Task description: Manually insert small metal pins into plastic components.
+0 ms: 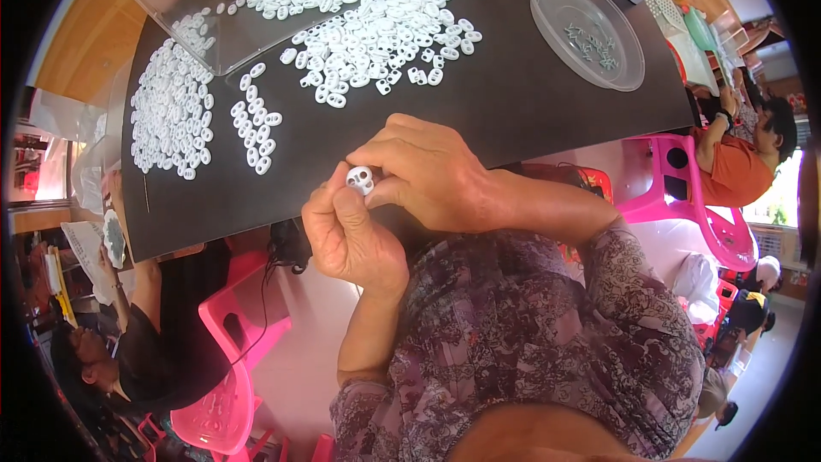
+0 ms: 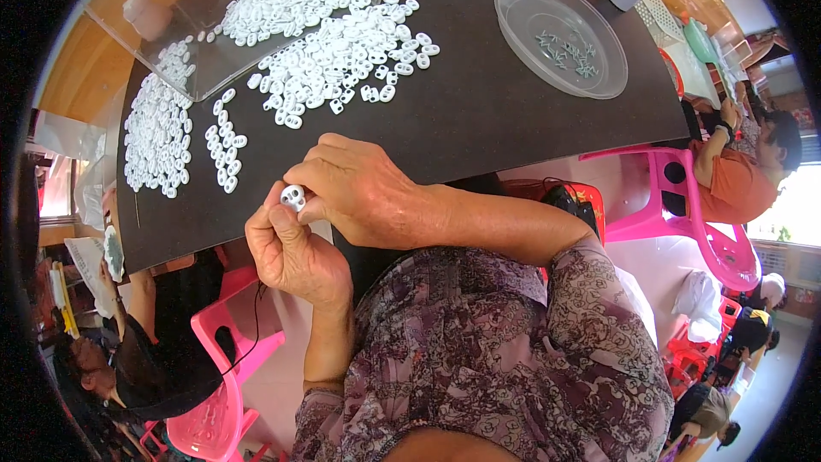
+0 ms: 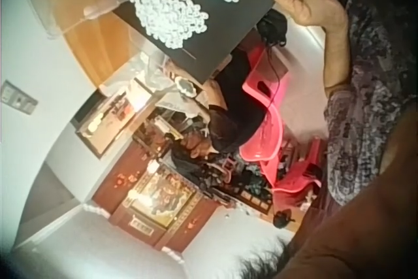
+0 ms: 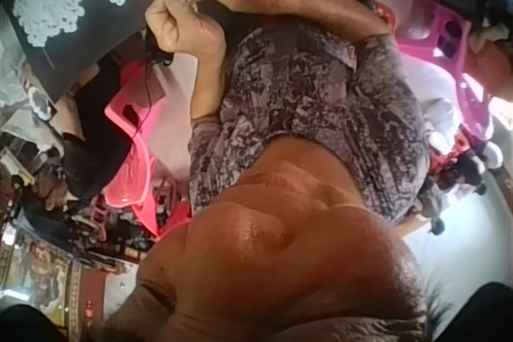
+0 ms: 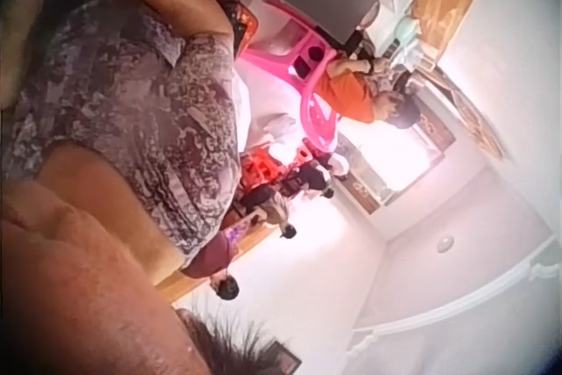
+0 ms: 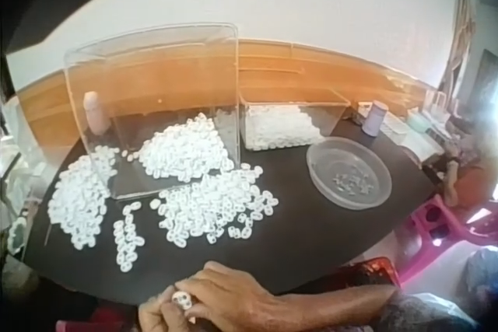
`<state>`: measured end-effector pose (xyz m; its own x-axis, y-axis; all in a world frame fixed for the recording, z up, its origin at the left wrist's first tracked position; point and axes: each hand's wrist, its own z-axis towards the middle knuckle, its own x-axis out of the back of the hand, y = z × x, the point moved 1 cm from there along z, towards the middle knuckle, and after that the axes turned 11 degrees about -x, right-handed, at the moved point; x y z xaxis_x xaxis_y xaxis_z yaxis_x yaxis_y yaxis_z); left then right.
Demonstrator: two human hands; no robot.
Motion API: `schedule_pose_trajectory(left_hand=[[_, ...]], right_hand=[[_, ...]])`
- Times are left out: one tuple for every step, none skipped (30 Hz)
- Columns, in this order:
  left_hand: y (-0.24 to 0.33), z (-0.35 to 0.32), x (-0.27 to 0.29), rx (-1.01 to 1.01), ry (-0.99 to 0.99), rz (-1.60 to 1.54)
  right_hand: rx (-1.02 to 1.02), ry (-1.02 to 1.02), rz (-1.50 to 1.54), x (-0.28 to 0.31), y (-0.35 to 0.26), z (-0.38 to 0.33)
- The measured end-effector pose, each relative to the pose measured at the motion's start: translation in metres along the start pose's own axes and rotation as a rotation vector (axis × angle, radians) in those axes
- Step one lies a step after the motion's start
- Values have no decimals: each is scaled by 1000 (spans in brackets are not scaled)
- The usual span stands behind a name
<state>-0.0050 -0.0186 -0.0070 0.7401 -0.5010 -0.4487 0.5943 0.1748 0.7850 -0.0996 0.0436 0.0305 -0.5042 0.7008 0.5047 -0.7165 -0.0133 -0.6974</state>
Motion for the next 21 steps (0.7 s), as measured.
schedule_pose_trajectory(left_hand=[[-1, 0, 2, -18, -6, 29], [-1, 0, 4, -35, -12, 59], [-1, 0, 3, -34, -10, 60], [-1, 1, 3, -76, -29, 102], [-1, 1, 3, -117, -46, 143], [-1, 1, 5, -116, -45, 145], [-3, 1, 6, -99, -59, 148], [-5, 0, 7, -81, -74, 151], [-6, 0, 7, -80, -75, 150], [-7, 0, 7, -91, -86, 162], [-9, 0, 7, -103, -97, 173], [-10, 0, 7, -102, -95, 174], [-10, 2, 9, -111, -110, 183], [-10, 3, 10, -120, -126, 192], [-10, 3, 11, -121, -124, 195], [-10, 4, 12, -132, -131, 180], [-11, 4, 13, -144, -138, 164], [-13, 4, 14, -143, -138, 164], [-14, 4, 14, -141, -124, 134], [-15, 4, 14, -138, -110, 104], [-15, 3, 15, -137, -110, 104]], right_hand=[[20, -32, -72, 0, -1, 0], [40, -64, -143, 1, -2, 0], [39, -66, -142, 2, -2, 0], [53, -105, -166, 3, -1, 2], [67, -144, -189, 4, 0, 3], [66, -146, -188, 5, 0, 4], [109, -162, -193, 6, 1, 5], [152, -177, -197, 7, 1, 5], [150, -177, -197, 7, 3, 5], [161, -181, -194, 6, 4, 5], [171, -183, -191, 5, 5, 4], [171, -185, -191, 5, 6, 3], [163, -190, -194, 4, 6, 3], [154, -195, -198, 3, 5, 3], [156, -196, -194, 3, 5, 3], [139, -192, -169, 2, 5, 3], [121, -187, -143, 0, 5, 3], [121, -187, -143, -1, 5, 3], [122, -193, -146, -1, 6, 3], [122, -200, -149, -1, 6, 3], [121, -200, -149, -2, 6, 2]])
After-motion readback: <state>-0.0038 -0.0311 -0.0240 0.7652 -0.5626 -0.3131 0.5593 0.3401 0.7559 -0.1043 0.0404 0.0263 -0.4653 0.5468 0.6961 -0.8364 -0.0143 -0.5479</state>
